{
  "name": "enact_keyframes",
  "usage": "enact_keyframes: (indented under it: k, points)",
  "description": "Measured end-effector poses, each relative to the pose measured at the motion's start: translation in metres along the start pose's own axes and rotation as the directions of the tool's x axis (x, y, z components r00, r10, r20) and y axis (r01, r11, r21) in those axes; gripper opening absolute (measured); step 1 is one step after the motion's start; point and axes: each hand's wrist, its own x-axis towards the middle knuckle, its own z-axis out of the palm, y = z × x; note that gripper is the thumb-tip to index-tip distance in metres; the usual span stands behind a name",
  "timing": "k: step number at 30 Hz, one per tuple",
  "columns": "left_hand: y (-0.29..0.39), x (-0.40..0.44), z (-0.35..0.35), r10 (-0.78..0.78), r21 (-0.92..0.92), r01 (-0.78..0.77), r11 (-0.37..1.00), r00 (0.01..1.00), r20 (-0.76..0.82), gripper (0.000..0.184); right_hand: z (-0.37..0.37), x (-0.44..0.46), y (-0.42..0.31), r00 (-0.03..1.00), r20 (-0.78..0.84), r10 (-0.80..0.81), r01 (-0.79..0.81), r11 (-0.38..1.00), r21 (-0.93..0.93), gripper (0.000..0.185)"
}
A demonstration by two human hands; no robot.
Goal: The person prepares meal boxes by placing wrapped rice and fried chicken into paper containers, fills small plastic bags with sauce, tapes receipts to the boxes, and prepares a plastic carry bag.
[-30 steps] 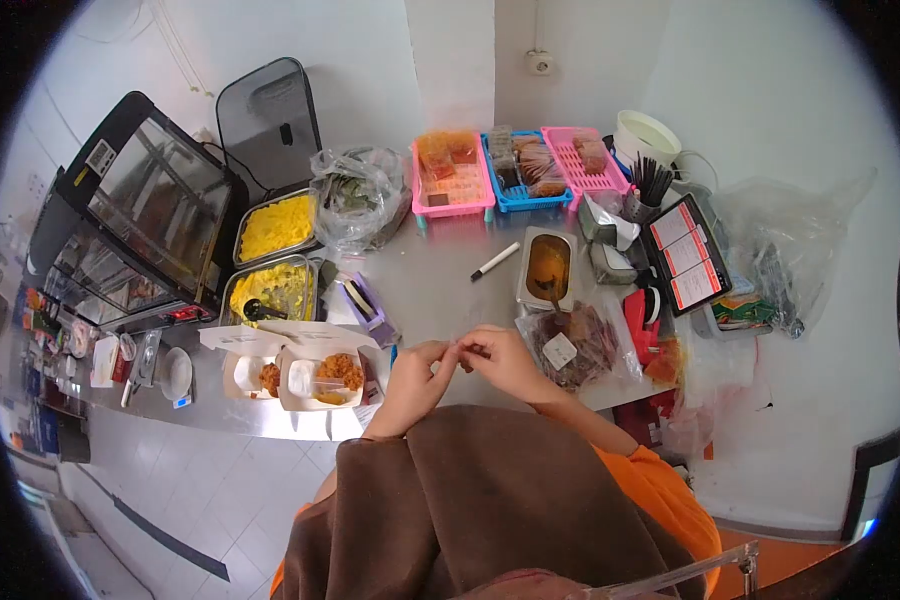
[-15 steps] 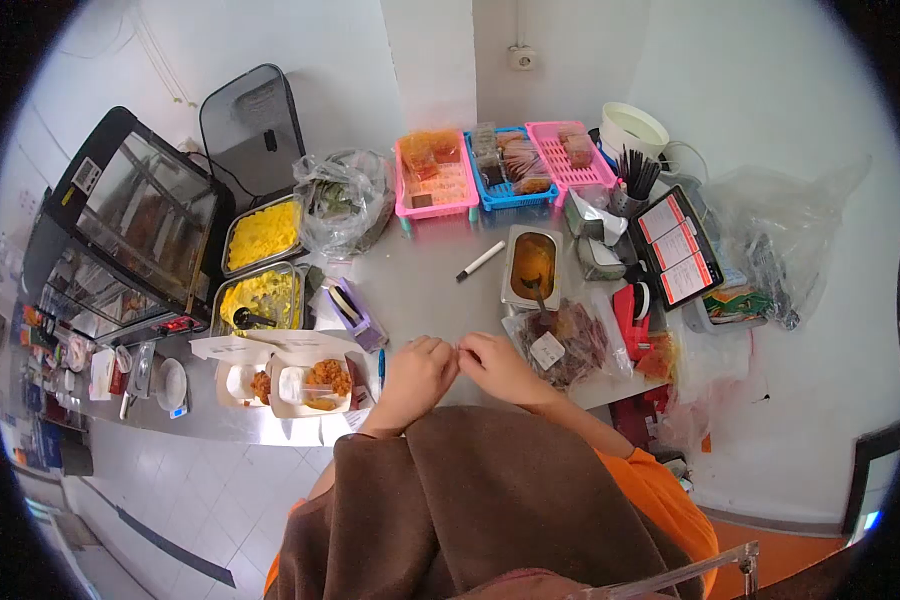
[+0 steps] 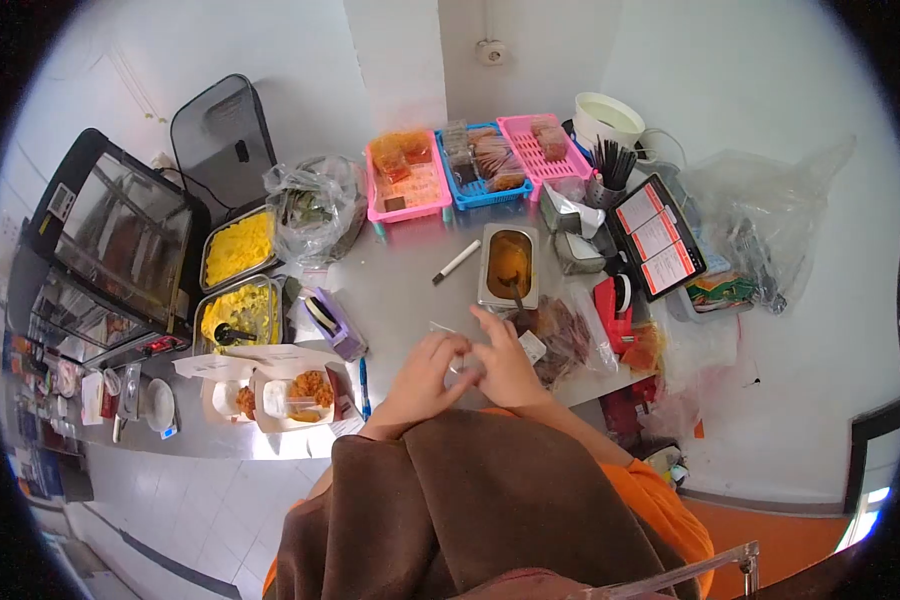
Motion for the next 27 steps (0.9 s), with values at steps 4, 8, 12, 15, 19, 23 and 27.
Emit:
enact_keyframes:
  k: [4, 8, 12, 15, 19, 23, 27]
  points:
    - [0.001, 0.011, 0.003, 0.219, 0.231, -0.217, 0.948, 0.976, 0.018, 0.052, -0.013, -0.001, -0.003, 0.999, 0.009, 0.035, -0.035, 0.999, 0.003, 0.03]
    - [-0.026, 0.012, 0.013, 0.141, 0.147, -0.13, 0.981, 0.988, -0.064, 0.059, -0.008, -0.007, 0.044, 0.927, -0.305, 0.217, -0.146, 0.96, 0.239, 0.03]
    - [-0.036, 0.008, 0.007, -0.08, -0.182, 0.054, 0.982, 0.987, -0.14, 0.061, -0.022, -0.007, 0.111, 0.907, -0.198, 0.371, -0.342, 0.925, 0.163, 0.028]
    - [-0.056, 0.008, 0.015, -0.157, -0.333, 0.097, 0.938, 0.975, -0.156, 0.063, -0.008, 0.003, 0.128, 0.967, -0.092, 0.236, -0.23, 0.971, 0.072, 0.027]
    - [-0.075, 0.004, 0.022, -0.325, -0.59, 0.237, 0.772, 0.945, -0.046, 0.065, 0.008, 0.028, 0.154, 0.894, -0.354, 0.274, -0.213, 0.956, 0.202, 0.017]
    - [-0.09, 0.002, 0.023, -0.389, -0.713, 0.25, 0.655, 0.921, -0.034, 0.067, 0.0, 0.045, 0.187, 0.833, -0.356, 0.423, -0.305, 0.889, 0.342, 0.015]
    - [-0.098, 0.006, 0.022, -0.42, -0.753, 0.27, 0.6, 0.907, -0.01, 0.072, -0.05, 0.062, 0.147, 0.964, -0.084, 0.254, -0.241, 0.961, 0.138, 0.019]
